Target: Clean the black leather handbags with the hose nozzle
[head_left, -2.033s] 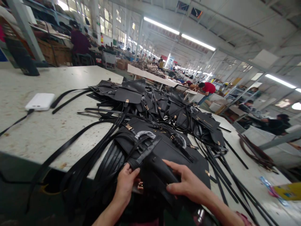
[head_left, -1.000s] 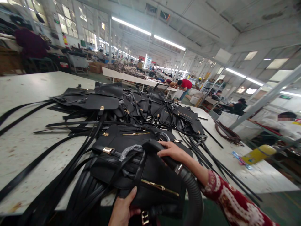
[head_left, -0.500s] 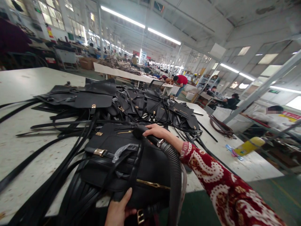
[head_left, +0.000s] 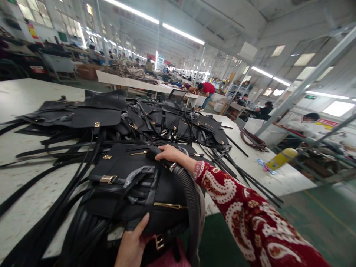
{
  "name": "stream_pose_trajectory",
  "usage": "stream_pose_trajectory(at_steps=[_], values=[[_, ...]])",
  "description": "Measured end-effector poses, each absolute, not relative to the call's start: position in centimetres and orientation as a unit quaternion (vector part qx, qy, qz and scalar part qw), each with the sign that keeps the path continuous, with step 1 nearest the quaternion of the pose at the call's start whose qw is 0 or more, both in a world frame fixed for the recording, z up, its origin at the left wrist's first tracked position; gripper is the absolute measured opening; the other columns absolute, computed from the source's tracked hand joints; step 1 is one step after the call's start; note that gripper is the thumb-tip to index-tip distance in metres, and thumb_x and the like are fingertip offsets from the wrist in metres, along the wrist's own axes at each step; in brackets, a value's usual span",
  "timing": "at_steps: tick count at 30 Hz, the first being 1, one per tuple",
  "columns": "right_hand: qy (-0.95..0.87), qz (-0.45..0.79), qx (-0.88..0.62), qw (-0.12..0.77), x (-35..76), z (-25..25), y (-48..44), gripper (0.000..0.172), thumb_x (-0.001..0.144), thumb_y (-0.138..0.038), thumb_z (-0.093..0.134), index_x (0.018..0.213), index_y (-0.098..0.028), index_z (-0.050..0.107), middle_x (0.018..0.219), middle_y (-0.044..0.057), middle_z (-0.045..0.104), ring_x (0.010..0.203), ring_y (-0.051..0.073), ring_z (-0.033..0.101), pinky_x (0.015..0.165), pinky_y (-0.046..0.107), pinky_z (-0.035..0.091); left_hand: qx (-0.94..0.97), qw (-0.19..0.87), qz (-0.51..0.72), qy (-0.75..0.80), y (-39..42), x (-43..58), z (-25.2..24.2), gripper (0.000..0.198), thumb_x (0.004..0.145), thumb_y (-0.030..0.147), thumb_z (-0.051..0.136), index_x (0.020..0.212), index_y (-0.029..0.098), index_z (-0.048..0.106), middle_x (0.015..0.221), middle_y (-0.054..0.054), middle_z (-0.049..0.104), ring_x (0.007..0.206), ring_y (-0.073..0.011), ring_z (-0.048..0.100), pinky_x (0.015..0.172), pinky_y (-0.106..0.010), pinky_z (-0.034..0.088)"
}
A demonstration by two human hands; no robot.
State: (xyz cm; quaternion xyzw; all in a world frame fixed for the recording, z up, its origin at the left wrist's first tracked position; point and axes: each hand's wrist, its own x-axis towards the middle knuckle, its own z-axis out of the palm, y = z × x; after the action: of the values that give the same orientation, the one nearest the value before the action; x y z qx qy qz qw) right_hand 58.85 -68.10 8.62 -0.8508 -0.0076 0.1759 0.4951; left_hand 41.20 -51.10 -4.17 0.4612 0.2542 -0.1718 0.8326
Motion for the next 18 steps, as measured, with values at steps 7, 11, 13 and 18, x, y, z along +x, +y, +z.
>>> stream_pose_trajectory(at_steps=[7,11,13,18], values=[[0.012,0.094,-0.795,0.599,51.2,11.9,-76.0,0.054,0.063,-0.024,0.064,0.116,-0.024,0.050,0.063,-0.005,0.058,0.050,0.013,0.054,0.047,0.023,0.045,0.433,0.844,-0.215,0.230,-51.8,41.7,-2.6,0.040,0.069,0.008,0.064,0.108,0.014,0.059,0.094,-0.009,0.069,0.085,-0.0256,0.065,0.072,-0.041,0.055],[0.061,0.076,-0.747,0.657,42.5,10.7,-80.5,0.050,0.067,-0.032,0.057,0.112,-0.017,0.045,0.057,-0.004,0.053,0.040,0.010,0.047,0.040,0.022,0.040,0.408,0.853,-0.172,0.276,-52.1,43.8,-1.5,0.025,0.080,0.011,0.051,0.103,0.010,0.061,0.090,-0.010,0.068,0.082,-0.0218,0.065,0.074,-0.039,0.055],[0.088,0.063,-0.729,0.675,38.4,8.8,-81.6,0.054,0.067,-0.033,0.056,0.115,-0.016,0.041,0.057,-0.003,0.053,0.038,0.010,0.044,0.038,0.022,0.037,0.400,0.859,-0.149,0.282,-52.0,45.2,-0.8,0.022,0.081,0.010,0.048,0.099,0.009,0.061,0.087,-0.008,0.068,0.083,-0.0196,0.065,0.076,-0.035,0.055],[0.173,0.023,-0.673,0.718,31.3,3.4,-81.0,0.079,0.058,-0.024,0.066,0.129,-0.017,0.033,0.060,-0.003,0.058,0.043,0.013,0.052,0.042,0.024,0.040,0.422,0.859,-0.119,0.264,-51.3,47.3,-0.9,0.015,0.079,0.007,0.051,0.087,0.011,0.063,0.080,-0.006,0.068,0.073,-0.0181,0.065,0.067,-0.033,0.057]])
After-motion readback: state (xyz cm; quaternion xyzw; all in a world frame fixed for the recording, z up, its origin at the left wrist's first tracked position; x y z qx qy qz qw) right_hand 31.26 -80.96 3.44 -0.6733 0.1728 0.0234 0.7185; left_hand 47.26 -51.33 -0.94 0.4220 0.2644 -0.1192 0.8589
